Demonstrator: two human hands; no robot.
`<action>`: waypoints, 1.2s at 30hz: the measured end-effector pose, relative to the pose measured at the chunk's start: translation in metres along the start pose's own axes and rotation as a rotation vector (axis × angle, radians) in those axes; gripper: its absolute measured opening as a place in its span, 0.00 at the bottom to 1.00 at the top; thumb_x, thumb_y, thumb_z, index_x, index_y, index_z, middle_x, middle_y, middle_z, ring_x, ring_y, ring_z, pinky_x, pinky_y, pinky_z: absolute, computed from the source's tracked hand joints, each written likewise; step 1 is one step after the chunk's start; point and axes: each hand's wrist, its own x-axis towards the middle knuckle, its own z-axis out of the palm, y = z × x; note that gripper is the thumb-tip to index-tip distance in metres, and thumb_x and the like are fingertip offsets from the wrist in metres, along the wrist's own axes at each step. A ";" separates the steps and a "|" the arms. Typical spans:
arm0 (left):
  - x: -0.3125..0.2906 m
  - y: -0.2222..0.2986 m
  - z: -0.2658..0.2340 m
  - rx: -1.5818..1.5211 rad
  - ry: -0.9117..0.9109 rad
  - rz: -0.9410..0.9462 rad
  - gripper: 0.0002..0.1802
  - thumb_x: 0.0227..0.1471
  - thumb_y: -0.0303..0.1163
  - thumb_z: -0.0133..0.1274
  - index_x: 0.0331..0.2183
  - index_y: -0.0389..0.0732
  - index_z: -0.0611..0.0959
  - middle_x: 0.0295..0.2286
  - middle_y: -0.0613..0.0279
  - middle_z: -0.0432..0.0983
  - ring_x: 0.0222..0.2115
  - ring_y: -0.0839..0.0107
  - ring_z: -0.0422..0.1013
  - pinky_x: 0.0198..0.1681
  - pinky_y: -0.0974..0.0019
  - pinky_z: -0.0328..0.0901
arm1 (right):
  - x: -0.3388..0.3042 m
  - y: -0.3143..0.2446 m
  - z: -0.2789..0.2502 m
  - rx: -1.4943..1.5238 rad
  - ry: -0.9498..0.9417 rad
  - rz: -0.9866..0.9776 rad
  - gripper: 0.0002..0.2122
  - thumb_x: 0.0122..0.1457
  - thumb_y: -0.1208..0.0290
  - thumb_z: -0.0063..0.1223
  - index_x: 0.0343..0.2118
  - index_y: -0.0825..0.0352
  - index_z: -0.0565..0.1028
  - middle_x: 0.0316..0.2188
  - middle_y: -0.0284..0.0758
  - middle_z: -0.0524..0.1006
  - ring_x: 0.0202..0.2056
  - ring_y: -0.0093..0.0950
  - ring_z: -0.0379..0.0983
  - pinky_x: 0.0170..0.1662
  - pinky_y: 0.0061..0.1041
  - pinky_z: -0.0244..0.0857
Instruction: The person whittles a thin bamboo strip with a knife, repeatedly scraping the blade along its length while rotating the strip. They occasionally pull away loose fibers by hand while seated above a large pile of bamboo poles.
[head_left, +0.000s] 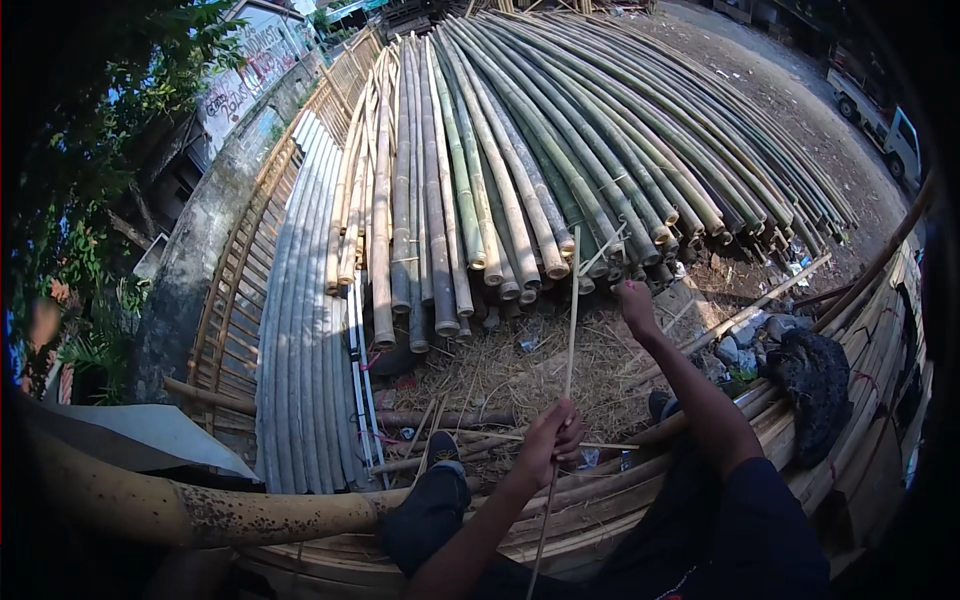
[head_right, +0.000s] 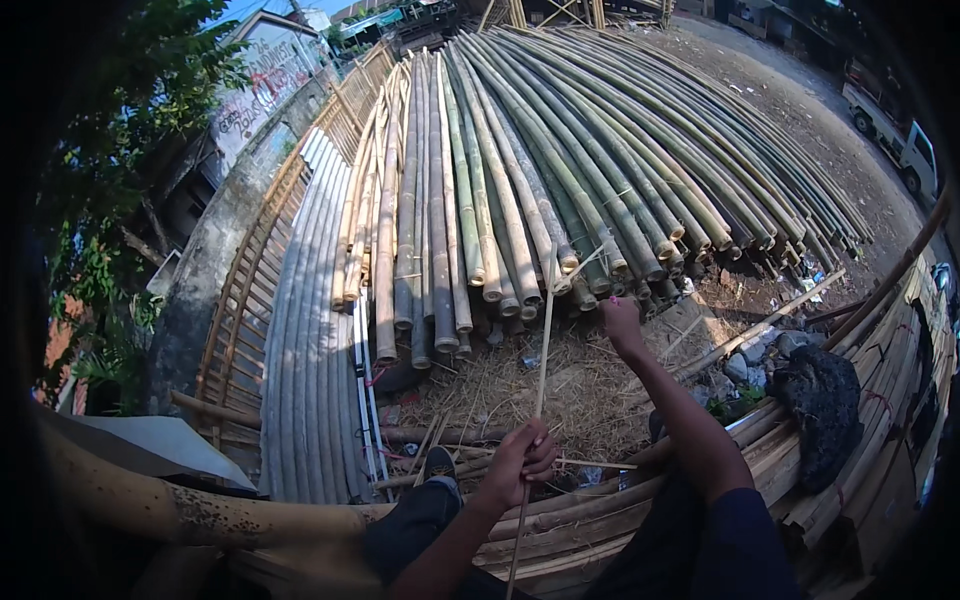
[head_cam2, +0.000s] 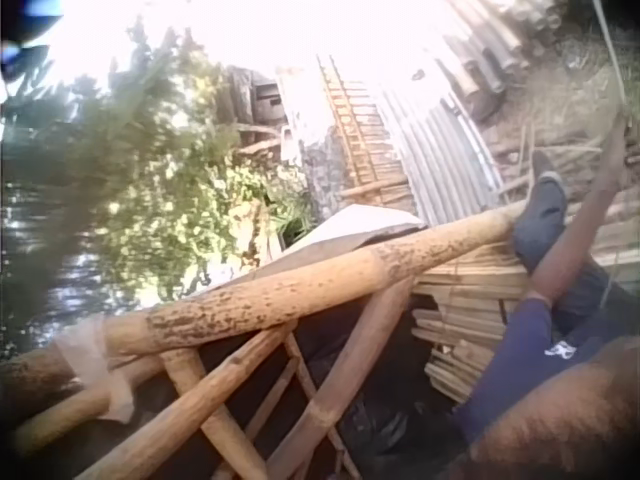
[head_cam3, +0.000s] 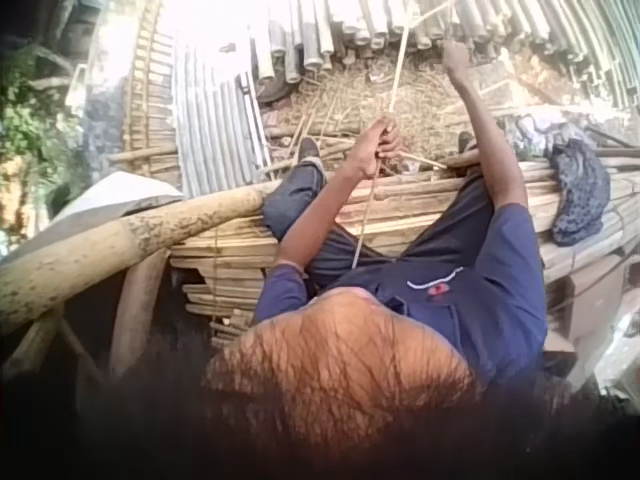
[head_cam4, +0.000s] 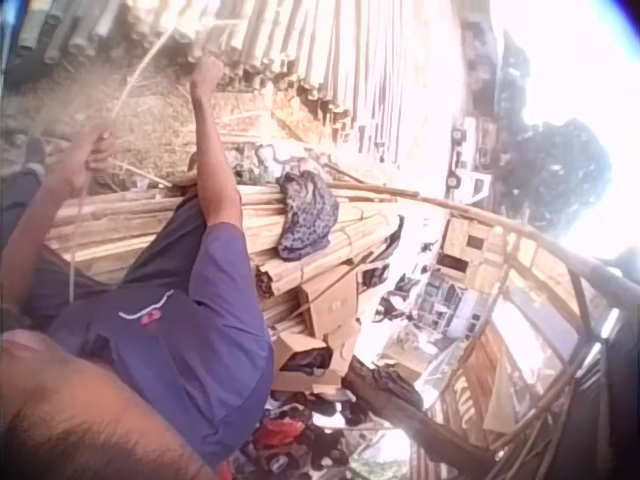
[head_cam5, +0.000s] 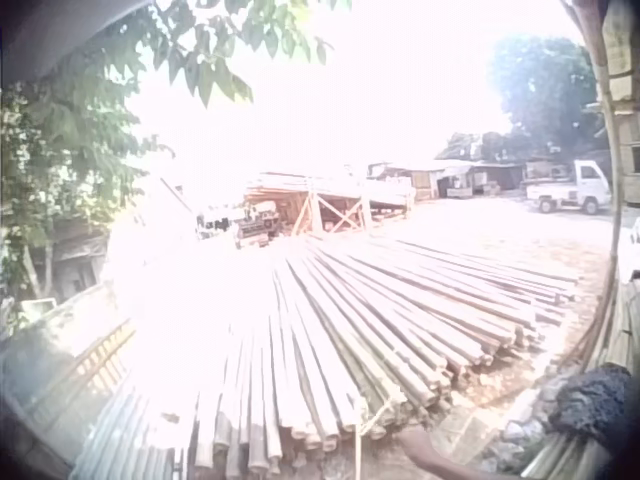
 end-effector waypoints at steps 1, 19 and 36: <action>0.002 0.002 -0.002 0.065 0.046 0.030 0.17 0.62 0.45 0.36 0.27 0.43 0.65 0.13 0.74 0.49 0.10 0.86 0.45 0.11 0.80 0.44 | 0.000 -0.002 0.002 0.114 -0.008 0.085 0.17 0.51 0.69 0.50 0.11 0.69 0.59 0.07 0.30 0.55 0.14 0.16 0.51 0.18 0.27 0.44; -0.009 -0.024 0.011 0.194 0.200 0.097 0.12 0.62 0.41 0.35 0.30 0.46 0.64 0.15 0.75 0.49 0.11 0.86 0.44 0.11 0.79 0.39 | -0.014 -0.052 0.004 -0.617 -0.275 -0.384 0.17 0.47 0.62 0.50 0.14 0.74 0.68 0.14 0.50 0.66 0.19 0.48 0.66 0.25 0.42 0.56; 0.002 -0.025 -0.015 0.504 0.406 0.222 0.11 0.62 0.37 0.35 0.29 0.42 0.65 0.13 0.74 0.51 0.09 0.85 0.47 0.10 0.77 0.42 | -0.048 -0.053 0.032 -0.825 -0.686 -0.674 0.13 0.46 0.61 0.47 0.15 0.65 0.72 0.15 0.44 0.70 0.22 0.46 0.69 0.27 0.44 0.60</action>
